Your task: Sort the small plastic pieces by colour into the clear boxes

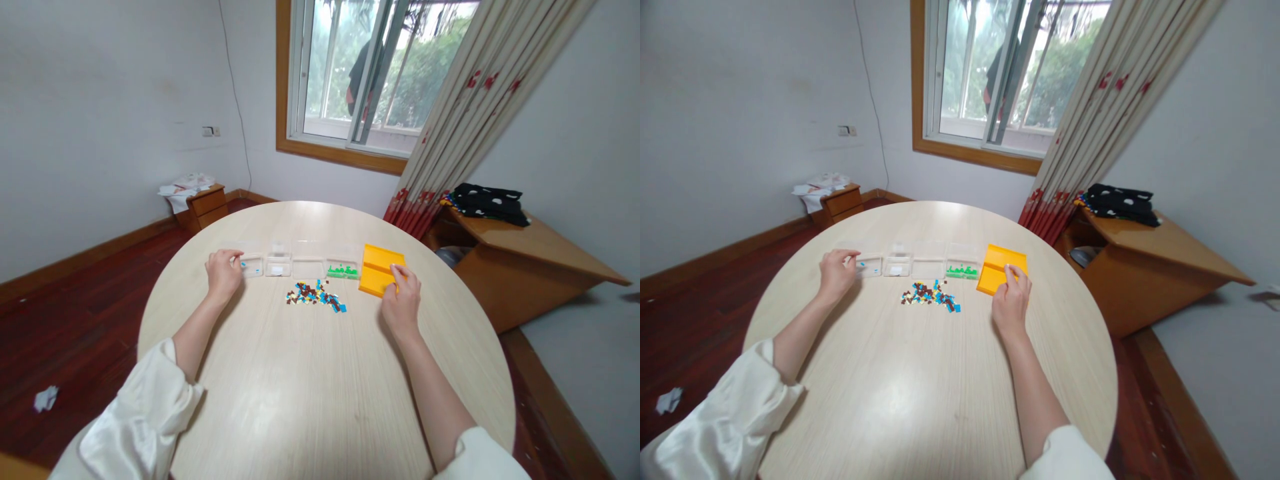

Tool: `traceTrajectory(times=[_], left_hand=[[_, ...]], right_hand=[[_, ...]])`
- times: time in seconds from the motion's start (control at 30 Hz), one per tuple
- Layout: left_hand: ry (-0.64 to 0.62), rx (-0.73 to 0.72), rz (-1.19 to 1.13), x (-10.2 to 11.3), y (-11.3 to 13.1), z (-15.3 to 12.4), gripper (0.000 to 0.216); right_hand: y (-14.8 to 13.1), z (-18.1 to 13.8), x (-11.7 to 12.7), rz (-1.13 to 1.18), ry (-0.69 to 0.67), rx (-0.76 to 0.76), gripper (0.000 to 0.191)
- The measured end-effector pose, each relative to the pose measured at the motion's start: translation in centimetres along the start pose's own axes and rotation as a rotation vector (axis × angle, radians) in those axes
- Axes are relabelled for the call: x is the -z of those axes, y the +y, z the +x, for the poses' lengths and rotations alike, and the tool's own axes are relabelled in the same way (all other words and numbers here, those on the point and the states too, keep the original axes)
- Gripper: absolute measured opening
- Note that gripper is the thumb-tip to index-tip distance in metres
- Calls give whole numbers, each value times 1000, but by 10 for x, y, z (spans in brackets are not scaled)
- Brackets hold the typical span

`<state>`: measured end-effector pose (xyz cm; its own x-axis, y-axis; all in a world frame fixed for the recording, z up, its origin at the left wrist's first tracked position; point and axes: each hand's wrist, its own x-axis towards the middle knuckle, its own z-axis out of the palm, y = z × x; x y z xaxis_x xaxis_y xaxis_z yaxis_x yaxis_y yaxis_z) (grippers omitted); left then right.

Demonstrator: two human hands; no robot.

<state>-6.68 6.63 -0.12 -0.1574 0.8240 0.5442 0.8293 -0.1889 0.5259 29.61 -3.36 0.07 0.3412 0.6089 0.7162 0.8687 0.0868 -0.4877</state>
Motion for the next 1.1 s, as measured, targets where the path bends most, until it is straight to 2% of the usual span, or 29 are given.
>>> traceTrajectory(times=[0.2, 0.37, 0.47, 0.6, 0.7, 0.8, 0.97, 1.1], left_hand=[[-16, 6, -16, -1, 4, -2, 28], [6, -8, -34, 0, 10, -3, 25], [-25, -66, -60, -1, 17, -6, 22], [-200, -265, -149, -5, 30, -15, 19], [-426, -426, -234, -8, 39, -24, 18], [-624, -518, -273, -9, 44, -30, 19], [-716, -516, -287, -7, 43, -32, 22], [-740, -508, -299, -3, 45, -32, 24]], right_hand=[[-2, -3, 0, -109, -61, -107, 43], [-2, -5, -2, -92, -47, -94, 42], [-4, -9, -8, -75, -89, -60, 41], [-13, -16, -18, 24, -223, 66, 34], [-24, -19, -19, 143, -350, 166, 25], [-32, -18, -14, 225, -463, 201, 24], [-38, -15, -4, 304, -644, 207, 19], [-37, -16, -1, 296, -689, 174, 19]])
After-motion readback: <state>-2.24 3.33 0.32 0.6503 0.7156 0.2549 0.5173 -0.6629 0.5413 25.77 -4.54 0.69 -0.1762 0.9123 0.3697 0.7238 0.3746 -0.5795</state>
